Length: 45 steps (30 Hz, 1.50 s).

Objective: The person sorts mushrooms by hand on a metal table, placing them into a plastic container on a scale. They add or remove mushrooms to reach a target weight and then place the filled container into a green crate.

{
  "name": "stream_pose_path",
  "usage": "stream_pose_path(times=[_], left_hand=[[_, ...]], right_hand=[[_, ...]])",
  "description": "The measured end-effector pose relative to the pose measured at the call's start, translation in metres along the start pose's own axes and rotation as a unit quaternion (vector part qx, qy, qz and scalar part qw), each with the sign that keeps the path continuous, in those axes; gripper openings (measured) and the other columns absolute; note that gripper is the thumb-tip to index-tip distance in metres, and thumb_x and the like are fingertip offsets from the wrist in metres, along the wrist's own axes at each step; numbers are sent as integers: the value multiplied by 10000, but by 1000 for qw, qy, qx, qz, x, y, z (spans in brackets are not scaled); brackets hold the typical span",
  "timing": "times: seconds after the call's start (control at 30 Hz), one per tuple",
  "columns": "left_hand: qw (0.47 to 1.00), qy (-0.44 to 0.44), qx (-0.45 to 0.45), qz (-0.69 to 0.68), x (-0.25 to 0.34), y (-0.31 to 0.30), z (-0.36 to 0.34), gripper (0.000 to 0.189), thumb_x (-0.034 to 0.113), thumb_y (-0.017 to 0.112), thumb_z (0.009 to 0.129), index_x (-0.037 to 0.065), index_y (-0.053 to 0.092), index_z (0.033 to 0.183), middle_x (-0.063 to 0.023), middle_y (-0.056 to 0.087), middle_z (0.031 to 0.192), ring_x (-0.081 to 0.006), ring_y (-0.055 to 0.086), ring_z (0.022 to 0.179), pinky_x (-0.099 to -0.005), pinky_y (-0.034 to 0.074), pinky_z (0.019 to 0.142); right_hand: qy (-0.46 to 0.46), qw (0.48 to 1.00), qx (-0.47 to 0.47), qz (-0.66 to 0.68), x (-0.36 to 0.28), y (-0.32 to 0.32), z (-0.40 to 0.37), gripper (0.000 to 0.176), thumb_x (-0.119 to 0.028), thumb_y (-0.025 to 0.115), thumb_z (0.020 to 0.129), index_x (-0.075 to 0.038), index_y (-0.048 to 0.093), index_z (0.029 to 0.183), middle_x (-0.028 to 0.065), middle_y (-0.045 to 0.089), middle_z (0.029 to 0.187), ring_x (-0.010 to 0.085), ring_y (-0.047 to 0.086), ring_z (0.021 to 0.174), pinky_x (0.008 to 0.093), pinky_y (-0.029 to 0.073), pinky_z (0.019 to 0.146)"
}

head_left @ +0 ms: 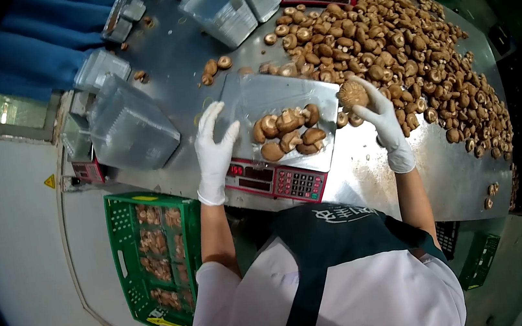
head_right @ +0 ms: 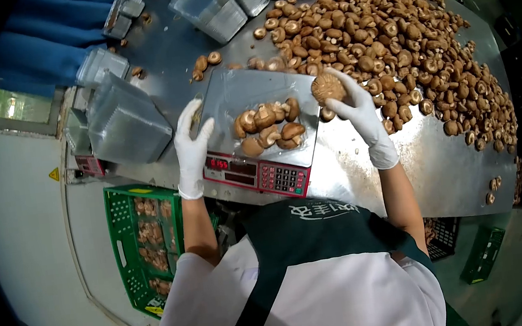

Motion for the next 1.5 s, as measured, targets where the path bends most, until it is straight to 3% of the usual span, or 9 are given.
stream_pose_path(times=[0.2,0.4,0.53,0.73,0.87,1.0,1.07,1.2,1.5], left_hand=[[995,-27,-63,-76,19,10,19,395,117,726,745,64,629,1123,-114,599,1190,-244,565,1114,-321,431,953],[955,194,-222,41,63,70,10,427,174,693,756,171,624,1177,-57,560,1238,-245,531,1096,-363,411,954],[921,194,-321,109,46,107,-7,382,128,671,774,145,628,1153,-70,563,1196,-246,543,1068,-361,423,929],[935,-145,-132,-295,15,54,-5,270,136,608,843,54,618,1101,-135,616,1124,-323,576,1040,-362,465,889],[991,69,-68,87,-2,67,-44,289,238,535,903,82,622,1130,-156,523,1297,-399,434,1219,-467,310,1031],[981,28,-44,189,-9,55,-38,408,319,453,939,115,547,1279,-181,340,1440,-427,317,1295,-601,218,1028],[968,36,-44,246,-13,50,-32,420,300,440,950,94,511,1309,-203,359,1422,-421,339,1285,-537,239,1052],[995,-85,17,-41,-33,18,4,470,308,403,990,-26,455,1316,-218,435,1365,-311,412,1272,-352,293,1071],[884,-343,-84,-306,-97,52,57,654,468,471,932,-9,376,1369,-238,390,1385,-327,425,1251,-418,350,1021]], right_hand=[[5,999,38,2,14,2,-5,501,-122,674,840,-29,473,1290,79,619,1107,142,599,996,235,487,799],[-29,999,45,-12,1,21,3,501,-95,684,832,-20,475,1281,89,626,1095,143,601,995,232,492,807],[-8,999,46,-17,-2,33,5,494,-117,686,838,-8,475,1271,106,622,1096,151,608,982,242,495,829],[-120,983,20,-140,6,58,6,469,-263,673,826,-41,545,1219,121,626,1102,224,599,1030,306,472,880],[-209,819,3,-533,31,88,3,547,-385,618,830,-38,528,1243,179,462,1332,399,441,1185,506,326,1003],[-209,847,-2,-488,40,76,6,570,-360,609,839,-11,494,1274,206,428,1362,410,439,1199,464,360,997],[-195,883,12,-427,31,65,7,541,-320,607,848,-7,499,1274,223,425,1369,391,456,1206,403,389,997],[-172,927,83,-324,29,24,6,459,-232,621,868,-45,526,1276,189,493,1331,274,487,1225,334,399,1001],[-1,988,121,-98,45,-25,1,433,-222,601,912,-9,521,1281,93,603,1203,154,571,1073,262,446,923]])
Point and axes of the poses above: each hand's wrist, its own z-axis towards the middle knuckle, its own y-axis out of the palm, x = y × z, the point moved 7 cm from there along z, towards the middle knuckle
